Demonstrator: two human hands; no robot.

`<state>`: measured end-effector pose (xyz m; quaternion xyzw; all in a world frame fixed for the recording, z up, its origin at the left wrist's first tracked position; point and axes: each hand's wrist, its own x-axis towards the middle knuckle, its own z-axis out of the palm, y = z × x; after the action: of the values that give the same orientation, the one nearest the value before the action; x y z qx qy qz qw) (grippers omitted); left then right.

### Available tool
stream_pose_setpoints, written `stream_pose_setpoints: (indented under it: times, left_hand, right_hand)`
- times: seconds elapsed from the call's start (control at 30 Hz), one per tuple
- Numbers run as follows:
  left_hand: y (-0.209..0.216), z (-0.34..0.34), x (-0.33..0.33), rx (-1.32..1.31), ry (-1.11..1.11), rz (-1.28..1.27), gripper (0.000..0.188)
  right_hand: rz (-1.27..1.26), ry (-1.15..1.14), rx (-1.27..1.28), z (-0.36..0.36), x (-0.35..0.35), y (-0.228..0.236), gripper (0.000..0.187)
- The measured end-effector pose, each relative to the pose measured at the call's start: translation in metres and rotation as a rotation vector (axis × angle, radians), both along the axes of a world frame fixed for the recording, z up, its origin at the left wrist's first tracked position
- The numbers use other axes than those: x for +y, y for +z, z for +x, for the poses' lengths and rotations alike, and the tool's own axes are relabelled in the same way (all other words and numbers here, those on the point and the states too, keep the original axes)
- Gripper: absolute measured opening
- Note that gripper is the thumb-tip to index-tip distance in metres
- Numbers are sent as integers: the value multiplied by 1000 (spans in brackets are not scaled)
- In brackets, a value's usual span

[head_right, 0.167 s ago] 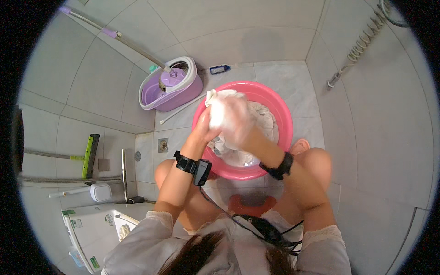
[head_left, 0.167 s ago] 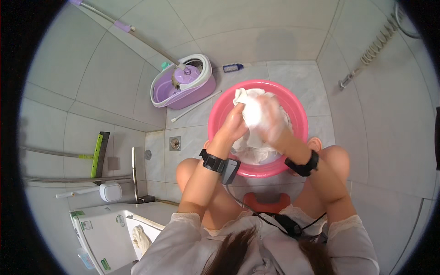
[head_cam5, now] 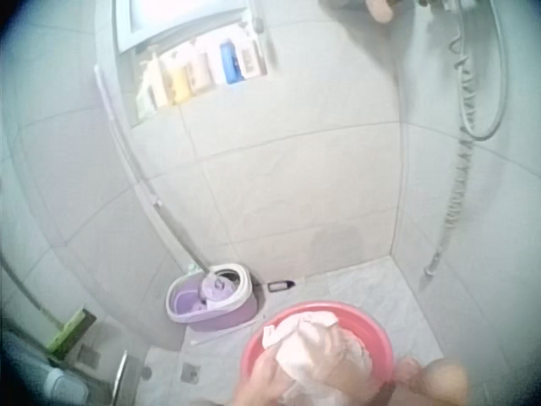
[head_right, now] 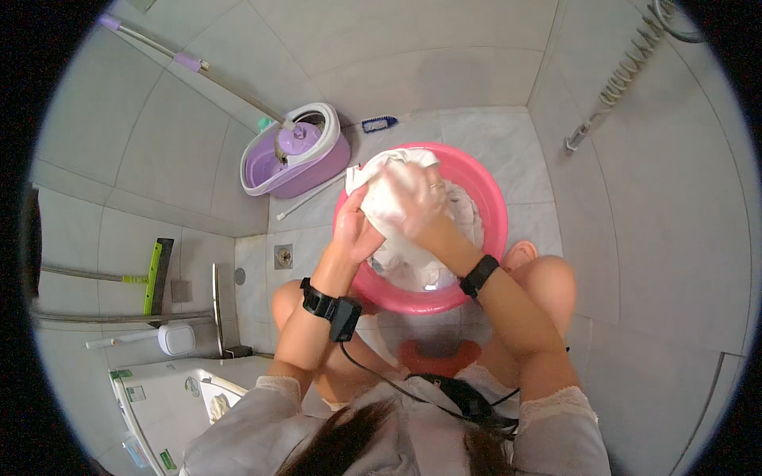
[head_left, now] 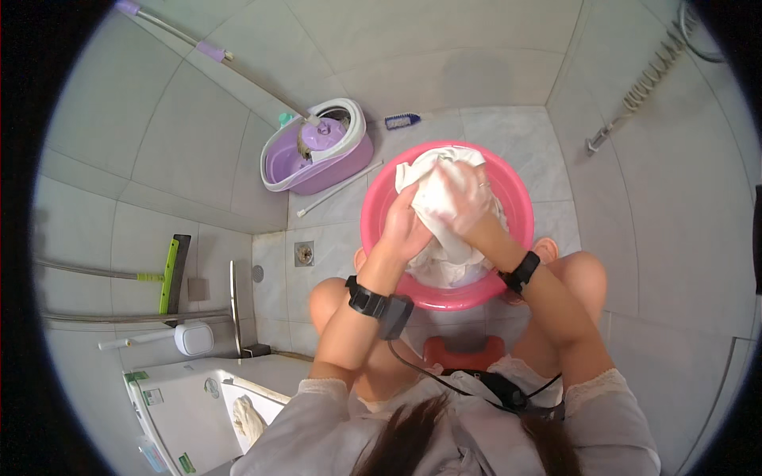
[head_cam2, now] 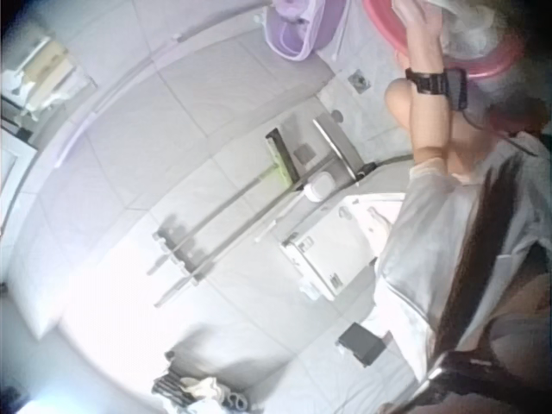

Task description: The person scrubs a white cloth with a bar of soap in a pink basin. They rub the soap directly onto the fabric and lather it with their hands in the water.

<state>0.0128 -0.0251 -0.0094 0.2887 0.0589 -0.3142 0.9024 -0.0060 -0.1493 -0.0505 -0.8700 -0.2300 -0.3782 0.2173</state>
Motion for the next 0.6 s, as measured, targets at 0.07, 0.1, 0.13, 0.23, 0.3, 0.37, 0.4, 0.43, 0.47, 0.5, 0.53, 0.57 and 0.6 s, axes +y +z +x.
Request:
stream_pose_setpoints:
  times: [0.07,0.1,0.13,0.23,0.3,0.37,0.4,0.43,0.47,0.5,0.53,0.57,0.6]
  left_hand:
    - [-18,3,6,4,-49,-69,42]
    - [-25,3,7,20,-17,-5,43]
    - [-22,3,4,39,9,50,45]
    - [-13,-5,1,49,-20,48,49]
    - [-15,-12,1,-41,-61,-24,50]
    - [-14,-11,-5,-63,-72,17,50]
    - [-16,-12,0,-68,-55,74,50]
    - [-22,-6,0,-189,2,137,50]
    - [-26,-5,2,-181,2,143,50]
    - [-30,-4,6,28,42,196,50]
    - [-30,-4,3,233,58,245,50]
    - [-28,-19,2,-216,29,128,50]
    - [-21,-20,-1,-215,22,129,50]
  right_hand:
    - [602,-97,288,10,5,-7,66]
    - [388,-174,135,2,20,-13,65]
    - [385,-168,133,-7,24,-8,65]
    - [196,-11,96,-6,17,2,67]
    - [518,-90,271,20,7,-2,69]
    - [897,-151,486,27,3,-2,75]
    - [911,-140,494,19,17,-6,75]
    - [557,-132,355,2,31,-9,75]
    - [204,-119,212,-8,39,-10,74]
    - [208,124,214,-17,36,19,75]
    - [210,109,217,-15,29,16,75]
    - [243,40,189,-7,21,10,73]
    - [275,-22,160,2,15,8,72]
